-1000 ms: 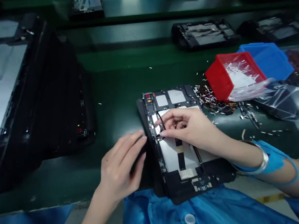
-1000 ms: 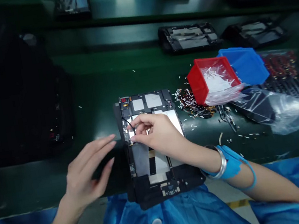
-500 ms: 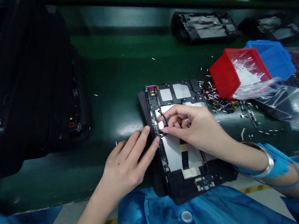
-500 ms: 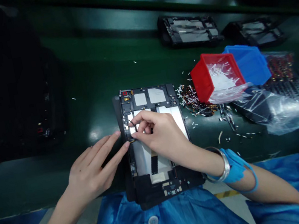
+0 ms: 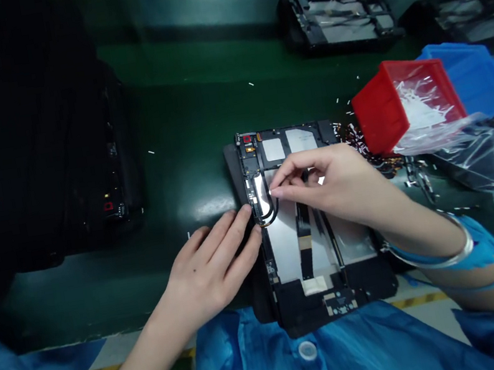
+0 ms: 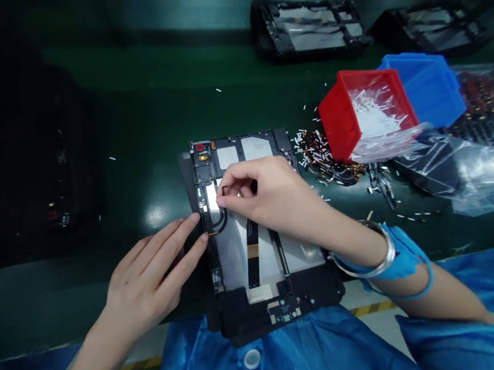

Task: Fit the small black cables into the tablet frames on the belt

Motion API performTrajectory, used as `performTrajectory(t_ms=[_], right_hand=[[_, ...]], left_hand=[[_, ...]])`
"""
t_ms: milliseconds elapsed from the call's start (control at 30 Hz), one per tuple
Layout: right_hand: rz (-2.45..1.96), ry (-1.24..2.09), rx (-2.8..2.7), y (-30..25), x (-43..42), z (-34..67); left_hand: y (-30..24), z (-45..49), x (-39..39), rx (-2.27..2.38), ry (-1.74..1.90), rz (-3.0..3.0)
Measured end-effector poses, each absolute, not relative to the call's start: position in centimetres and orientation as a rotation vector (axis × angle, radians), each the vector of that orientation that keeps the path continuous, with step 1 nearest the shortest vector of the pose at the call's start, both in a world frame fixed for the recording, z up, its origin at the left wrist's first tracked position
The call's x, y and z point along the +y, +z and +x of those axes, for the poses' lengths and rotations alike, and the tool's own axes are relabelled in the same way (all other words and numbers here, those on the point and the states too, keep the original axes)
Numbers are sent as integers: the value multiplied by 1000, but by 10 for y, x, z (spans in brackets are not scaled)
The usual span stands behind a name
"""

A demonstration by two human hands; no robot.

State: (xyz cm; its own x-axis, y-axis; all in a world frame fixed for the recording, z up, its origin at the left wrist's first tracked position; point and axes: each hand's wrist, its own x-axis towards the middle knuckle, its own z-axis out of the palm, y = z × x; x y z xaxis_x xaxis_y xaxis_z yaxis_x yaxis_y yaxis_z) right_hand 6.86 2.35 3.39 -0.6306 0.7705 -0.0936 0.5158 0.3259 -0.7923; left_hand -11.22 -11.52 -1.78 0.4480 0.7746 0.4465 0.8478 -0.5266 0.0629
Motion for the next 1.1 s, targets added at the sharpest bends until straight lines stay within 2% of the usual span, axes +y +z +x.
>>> performTrajectory(t_ms=[400, 1100], right_hand=[[-1208, 1178, -2504, 34, 42, 66], [-1269, 1017, -2541, 31, 41, 61]], left_hand=[[-12, -108, -106, -1429, -769, -2585], [-9, -105, -89, -1291, -619, -2765]])
